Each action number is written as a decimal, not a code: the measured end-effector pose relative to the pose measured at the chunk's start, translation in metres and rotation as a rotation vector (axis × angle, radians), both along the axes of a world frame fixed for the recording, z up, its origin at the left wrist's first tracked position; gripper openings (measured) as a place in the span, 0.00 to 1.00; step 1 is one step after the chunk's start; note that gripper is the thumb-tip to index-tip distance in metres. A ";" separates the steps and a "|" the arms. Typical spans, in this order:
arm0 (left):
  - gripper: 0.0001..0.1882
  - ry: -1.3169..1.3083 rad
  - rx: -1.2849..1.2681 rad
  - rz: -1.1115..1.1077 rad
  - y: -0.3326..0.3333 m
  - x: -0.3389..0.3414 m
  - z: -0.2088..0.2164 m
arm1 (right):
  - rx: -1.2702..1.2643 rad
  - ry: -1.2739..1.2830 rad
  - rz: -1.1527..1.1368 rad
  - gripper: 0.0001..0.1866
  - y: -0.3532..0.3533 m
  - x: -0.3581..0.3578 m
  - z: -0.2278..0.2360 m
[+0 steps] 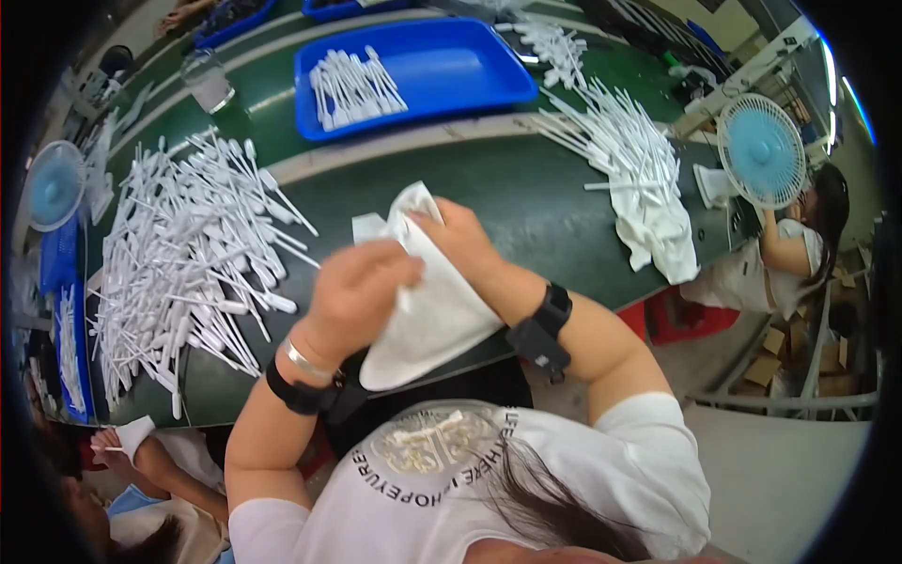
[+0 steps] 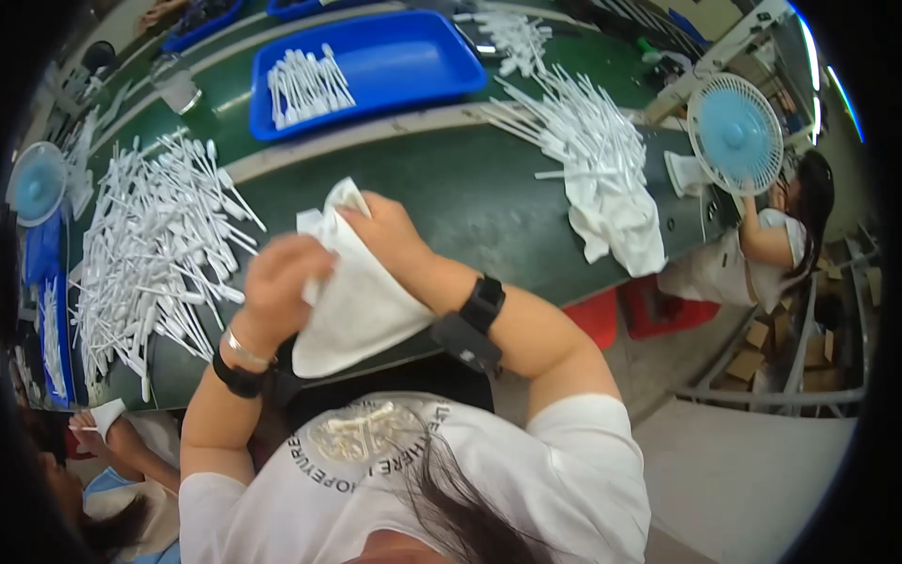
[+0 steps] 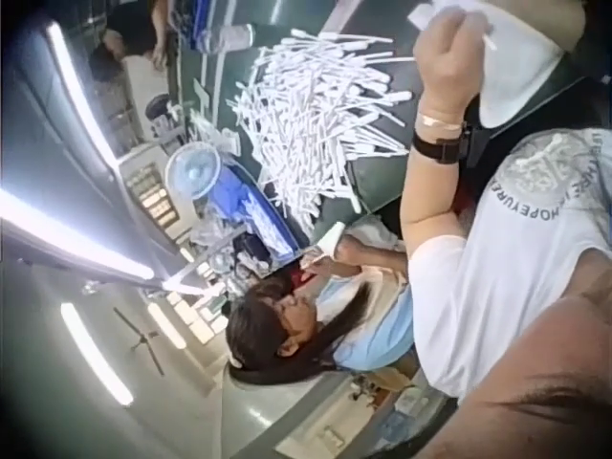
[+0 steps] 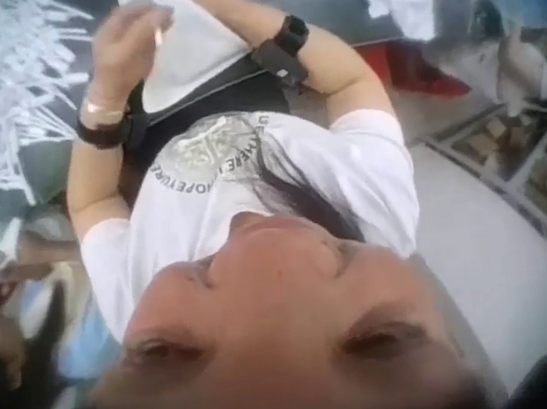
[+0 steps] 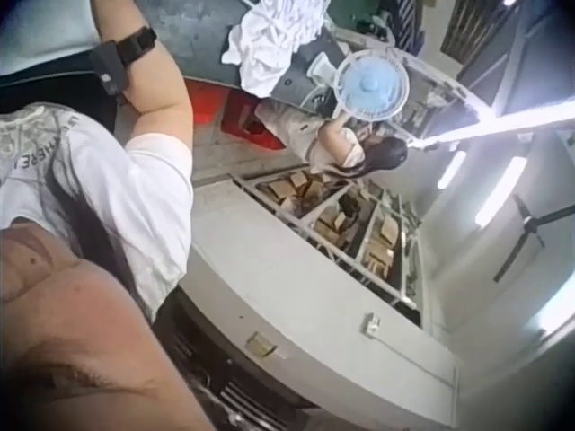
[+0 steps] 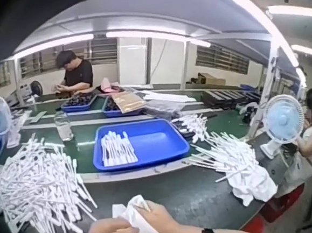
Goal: The person picks up a white plastic component from a pile, wipes it with a cloth, and places it into a blue tray, repeating this process for several components.
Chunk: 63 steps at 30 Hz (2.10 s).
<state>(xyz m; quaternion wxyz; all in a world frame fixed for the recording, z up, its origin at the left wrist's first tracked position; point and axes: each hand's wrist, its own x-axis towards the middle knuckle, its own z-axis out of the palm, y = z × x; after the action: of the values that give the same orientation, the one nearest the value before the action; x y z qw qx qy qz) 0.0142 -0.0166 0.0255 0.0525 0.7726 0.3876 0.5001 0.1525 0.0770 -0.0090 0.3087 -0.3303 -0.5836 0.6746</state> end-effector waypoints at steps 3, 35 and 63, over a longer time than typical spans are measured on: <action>0.08 0.232 0.099 0.031 0.029 -0.024 0.034 | -0.089 0.041 0.014 0.11 0.013 -0.003 0.004; 0.13 0.954 -0.883 0.353 0.139 -0.181 0.043 | -0.023 -0.020 0.182 0.10 0.001 0.004 -0.005; 0.08 -0.989 -0.985 -0.030 0.031 -0.035 0.001 | 0.320 -0.222 0.296 0.12 0.025 0.033 0.023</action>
<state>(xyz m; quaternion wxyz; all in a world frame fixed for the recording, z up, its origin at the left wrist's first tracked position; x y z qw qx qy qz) -0.0206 0.0142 0.0269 0.5740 0.3454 0.4892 0.5584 0.1850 0.1024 0.0142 0.1888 -0.2603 -0.7553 0.5711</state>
